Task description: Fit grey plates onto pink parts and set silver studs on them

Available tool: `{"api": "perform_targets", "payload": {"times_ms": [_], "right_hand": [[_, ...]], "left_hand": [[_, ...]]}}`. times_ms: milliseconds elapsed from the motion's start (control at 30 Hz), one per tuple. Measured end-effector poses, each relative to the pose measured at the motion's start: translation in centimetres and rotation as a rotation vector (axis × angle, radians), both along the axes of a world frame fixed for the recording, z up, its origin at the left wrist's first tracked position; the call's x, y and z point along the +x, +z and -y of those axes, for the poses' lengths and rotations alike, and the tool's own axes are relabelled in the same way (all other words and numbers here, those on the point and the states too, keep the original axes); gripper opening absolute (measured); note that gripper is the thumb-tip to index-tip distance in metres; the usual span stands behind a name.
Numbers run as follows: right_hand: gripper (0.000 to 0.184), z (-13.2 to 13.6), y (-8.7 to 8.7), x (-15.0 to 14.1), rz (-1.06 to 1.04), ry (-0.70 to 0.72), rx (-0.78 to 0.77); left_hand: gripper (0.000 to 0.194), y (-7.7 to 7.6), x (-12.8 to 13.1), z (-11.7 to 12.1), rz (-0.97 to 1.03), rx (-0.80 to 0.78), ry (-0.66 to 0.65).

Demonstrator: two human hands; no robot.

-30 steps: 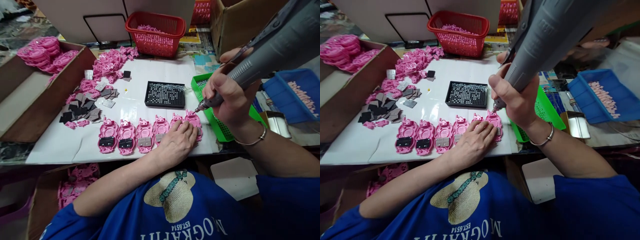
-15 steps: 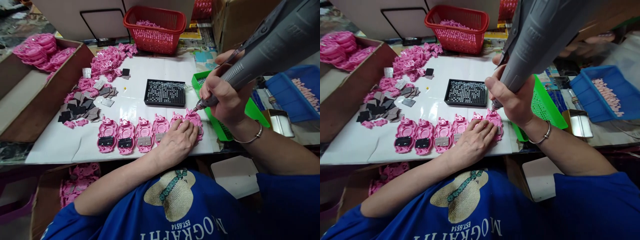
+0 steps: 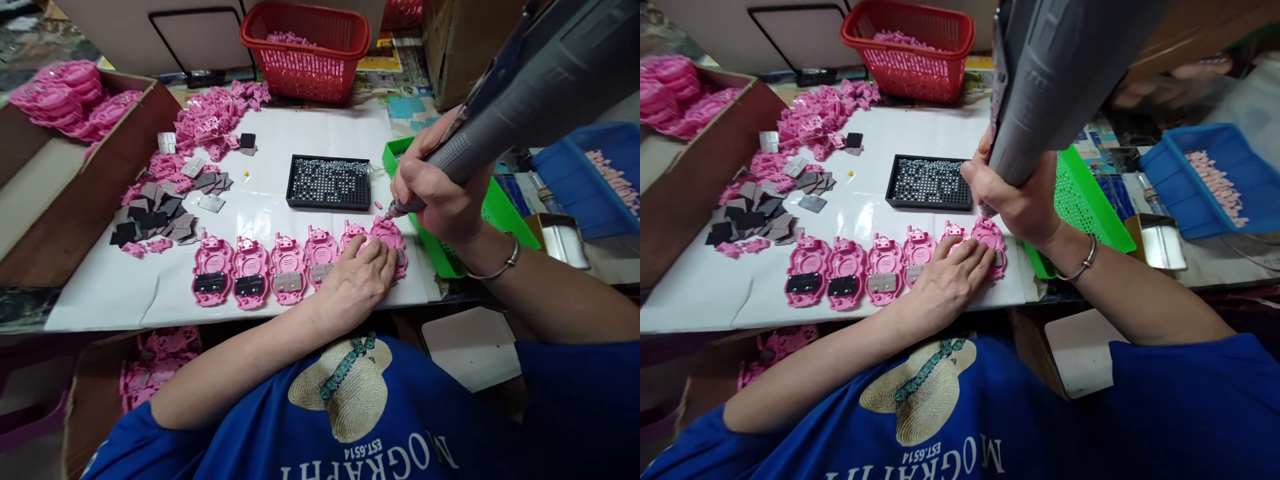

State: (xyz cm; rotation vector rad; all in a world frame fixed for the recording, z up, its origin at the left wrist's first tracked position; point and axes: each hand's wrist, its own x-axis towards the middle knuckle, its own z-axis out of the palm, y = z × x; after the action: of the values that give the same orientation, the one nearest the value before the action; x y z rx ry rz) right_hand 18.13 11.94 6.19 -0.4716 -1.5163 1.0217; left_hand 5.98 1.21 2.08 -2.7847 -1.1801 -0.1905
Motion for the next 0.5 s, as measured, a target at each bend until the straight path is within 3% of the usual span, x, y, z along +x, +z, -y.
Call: {"api": "perform_targets", "payload": {"times_ms": [233, 500], "right_hand": [[0.030, -0.6, -0.4, 0.3, -0.032, -0.002, -0.024], [0.032, -0.9, 0.7, 0.5, 0.048, -0.155, 0.039]], "left_hand": [[0.041, -0.3, 0.0, 0.0, 0.003, 0.011, 0.007], [0.040, -0.5, -0.1, 0.1, 0.013, 0.033, 0.005]]}}
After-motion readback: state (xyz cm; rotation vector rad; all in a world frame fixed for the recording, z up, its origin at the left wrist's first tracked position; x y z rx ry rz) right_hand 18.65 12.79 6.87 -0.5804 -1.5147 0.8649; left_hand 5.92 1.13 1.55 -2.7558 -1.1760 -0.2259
